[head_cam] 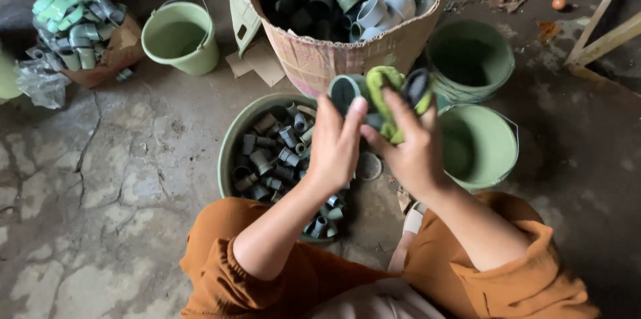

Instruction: The person sits on the floor and wipes small gray plastic pipe fittings with a green cloth. They pick each fitting from a green basin, wipe it, and place it back into the basin. The person handles the fittings one at a time throughout the clip.

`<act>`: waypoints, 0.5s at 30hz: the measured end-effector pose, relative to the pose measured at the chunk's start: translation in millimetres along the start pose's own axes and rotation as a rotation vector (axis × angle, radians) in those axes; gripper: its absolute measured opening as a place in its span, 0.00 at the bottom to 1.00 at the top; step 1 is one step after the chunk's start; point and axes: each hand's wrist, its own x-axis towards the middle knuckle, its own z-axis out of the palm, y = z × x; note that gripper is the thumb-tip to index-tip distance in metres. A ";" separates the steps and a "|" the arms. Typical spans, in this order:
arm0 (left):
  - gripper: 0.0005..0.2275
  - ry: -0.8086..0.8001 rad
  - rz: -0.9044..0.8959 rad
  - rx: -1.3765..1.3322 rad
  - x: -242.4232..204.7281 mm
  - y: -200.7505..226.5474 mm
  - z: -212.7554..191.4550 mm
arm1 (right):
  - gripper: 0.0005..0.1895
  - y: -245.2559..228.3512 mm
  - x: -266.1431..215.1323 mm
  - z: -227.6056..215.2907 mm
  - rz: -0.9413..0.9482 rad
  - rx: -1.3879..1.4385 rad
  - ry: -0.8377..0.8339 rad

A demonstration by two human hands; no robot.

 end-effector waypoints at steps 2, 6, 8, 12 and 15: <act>0.19 0.147 -0.073 0.038 2.9 -1.4 -2.3 | 0.25 -5.6 -3.4 5.8 -0.356 -0.228 0.029; 0.20 0.216 0.002 -0.032 15.6 -21.2 -6.3 | 0.19 -2.7 0.6 2.9 -0.521 -0.300 0.030; 0.16 0.326 0.101 -0.062 18.9 -39.5 -5.3 | 0.17 -8.3 6.7 -8.2 -0.568 -0.147 -0.086; 0.17 0.449 0.163 -0.245 33.3 -54.0 -3.7 | 0.14 17.9 8.6 -22.3 -0.468 0.039 -0.207; 0.33 0.418 -0.196 -0.770 34.3 -30.4 1.0 | 0.12 34.6 10.5 -26.9 -0.293 -0.050 -0.164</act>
